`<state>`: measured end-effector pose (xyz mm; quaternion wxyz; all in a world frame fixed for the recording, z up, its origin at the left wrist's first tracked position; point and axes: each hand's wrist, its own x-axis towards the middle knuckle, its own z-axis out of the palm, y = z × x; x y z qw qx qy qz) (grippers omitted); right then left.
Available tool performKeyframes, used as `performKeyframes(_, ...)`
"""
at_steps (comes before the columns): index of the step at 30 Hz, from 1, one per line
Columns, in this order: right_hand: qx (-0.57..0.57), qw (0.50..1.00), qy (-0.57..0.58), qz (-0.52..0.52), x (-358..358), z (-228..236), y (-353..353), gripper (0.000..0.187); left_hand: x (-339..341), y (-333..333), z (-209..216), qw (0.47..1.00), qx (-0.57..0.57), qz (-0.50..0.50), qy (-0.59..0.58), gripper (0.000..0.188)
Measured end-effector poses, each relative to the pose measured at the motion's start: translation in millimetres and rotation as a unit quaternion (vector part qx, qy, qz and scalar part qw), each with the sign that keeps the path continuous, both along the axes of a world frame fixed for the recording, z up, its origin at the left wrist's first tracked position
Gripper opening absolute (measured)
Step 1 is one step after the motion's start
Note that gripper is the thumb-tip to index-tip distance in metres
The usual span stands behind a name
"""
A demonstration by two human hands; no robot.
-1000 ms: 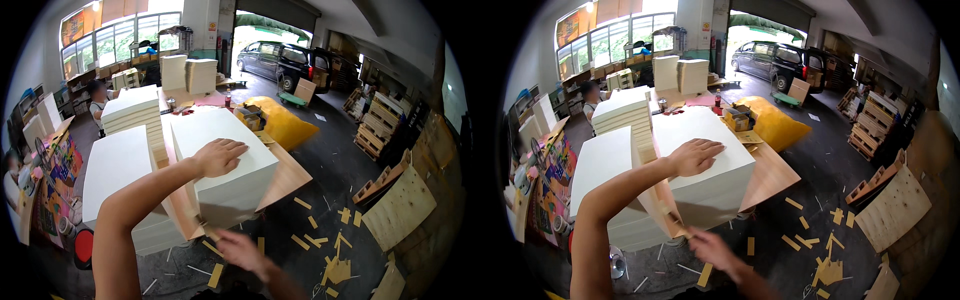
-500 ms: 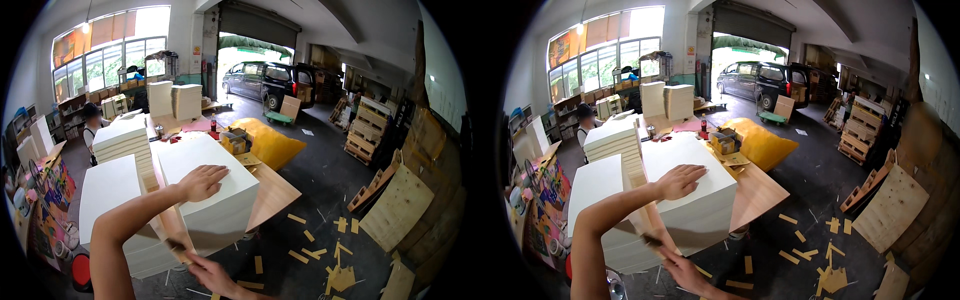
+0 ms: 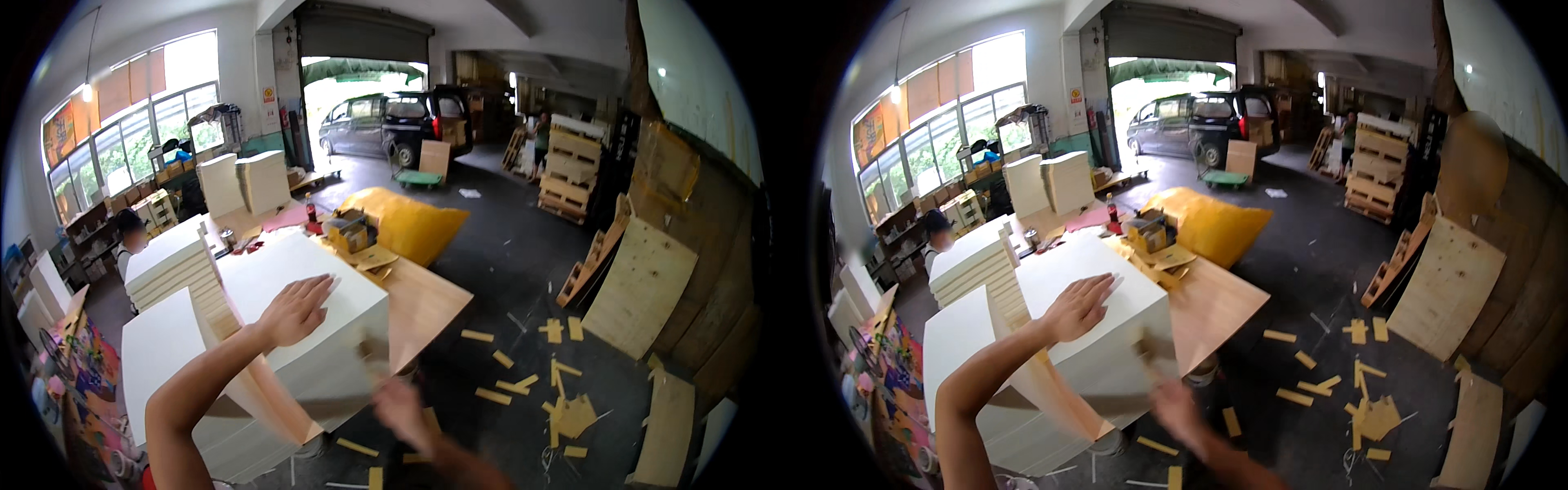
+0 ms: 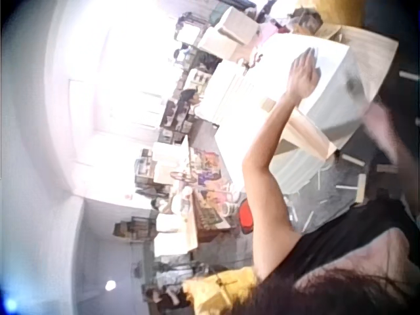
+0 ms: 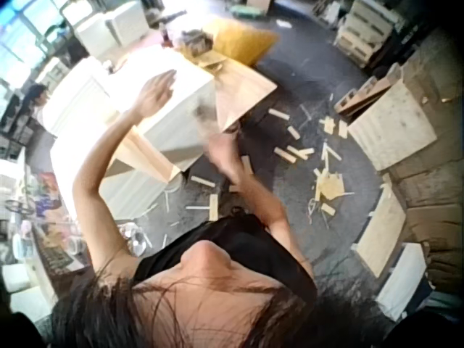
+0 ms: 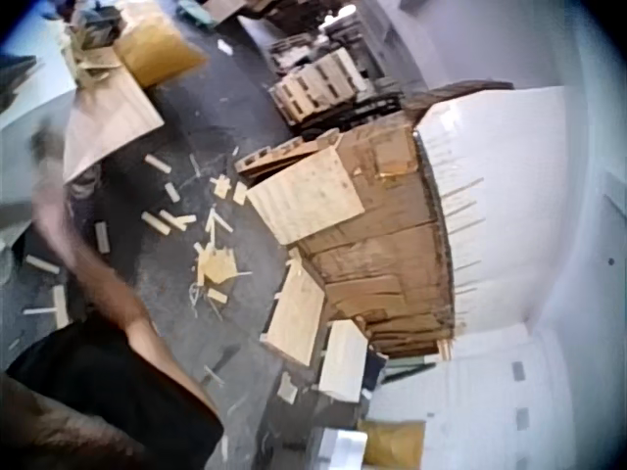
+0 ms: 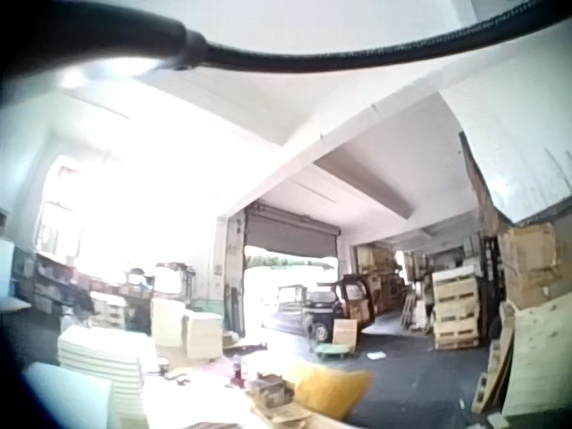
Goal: The person applies a substance to the edges of white rectangular blocks using a brush. They then pick up yellow sheets of paper and insert them into the blocks, stacking the finished units on a table.
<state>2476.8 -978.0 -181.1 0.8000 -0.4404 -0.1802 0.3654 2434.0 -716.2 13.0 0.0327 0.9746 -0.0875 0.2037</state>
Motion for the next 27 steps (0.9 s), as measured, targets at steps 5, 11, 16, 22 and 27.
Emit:
performKeyframes(5, -0.098, 0.948, -0.195, 0.232, -117.2, 17.7, 18.4, 0.042, -1.4, 5.6, -2.6, 1.0, 0.02, 0.009, 0.019, 0.057)
performKeyframes(11, -0.047, 0.997, -0.002, 0.058, 66.7, -0.2, -24.6, 0.041, 0.2, 9.4, -9.8, 1.0, -0.01, 0.015, -0.011, 0.064)
performKeyframes(16, -0.042, 0.992, 0.034, -0.113, 91.5, -30.9, -29.9, 0.033, -9.2, -10.2, 5.1, 0.998, -0.01, 0.053, -0.011, 0.064)
performKeyframes(22, -0.096, 0.969, -0.16, 0.16, -122.4, -95.6, 25.0, 0.043, 2.6, -4.2, 2.3, 0.997, 0.009, 0.075, 0.032, 0.063)
performKeyframes(27, -0.137, 0.974, -0.052, 0.174, -13.0, -45.1, -2.5, 0.037, -10.0, -0.9, 5.1, 0.996, -0.006, 0.088, 0.022, 0.063)
